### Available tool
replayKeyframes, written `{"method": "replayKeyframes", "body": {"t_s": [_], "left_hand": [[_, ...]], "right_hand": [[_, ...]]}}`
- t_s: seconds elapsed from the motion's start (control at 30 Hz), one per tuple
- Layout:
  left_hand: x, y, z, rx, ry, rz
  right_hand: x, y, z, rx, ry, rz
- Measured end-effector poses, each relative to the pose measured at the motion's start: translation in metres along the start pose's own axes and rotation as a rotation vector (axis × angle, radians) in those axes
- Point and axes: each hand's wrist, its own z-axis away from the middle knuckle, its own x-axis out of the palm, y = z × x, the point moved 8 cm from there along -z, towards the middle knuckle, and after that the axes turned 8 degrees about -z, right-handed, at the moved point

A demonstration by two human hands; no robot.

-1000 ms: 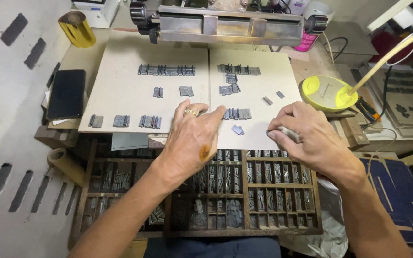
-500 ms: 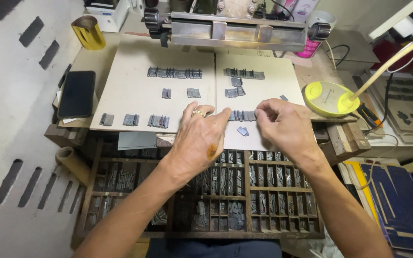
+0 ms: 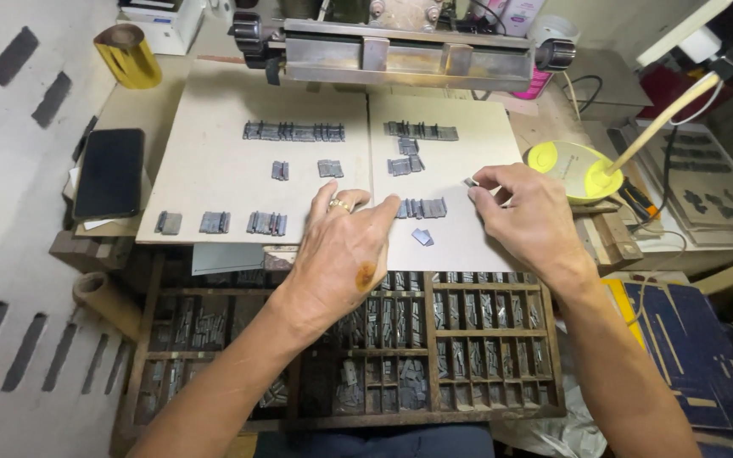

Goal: Selecting and arranging small metal stamps from a storage tray onto a layout board for a printing or stamping process.

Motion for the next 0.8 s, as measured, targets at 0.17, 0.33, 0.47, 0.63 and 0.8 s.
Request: {"method": "replayKeyframes", "body": {"t_s": [0.17,0.33,0.47,0.63,0.8], "left_hand": [[0.002,-0.001,0.001,0.001,0.024,0.007],[0.003,0.0,0.0,0.008,0.019,0.019],[0.002,-0.001,-0.002,0.003,0.01,0.026],[-0.003,-0.005,-0.01,0.008,-0.033,0.026],[0.004,-0.028,-0.031,0.005,0.004,-0.115]], "right_hand": [[0.007,-0.021,0.007,-0.017,-0.019,0.014],[0.007,-0.041,0.022,-0.032,-0.025,-0.043],[0.006,-0.049,0.025,-0.038,-0.051,-0.104],[0.005,-0.045,0.016,0.047,-0.112,-0.194],[0.016,-0.029,-0.018,-0.056,-0.063,-0.166]]}}
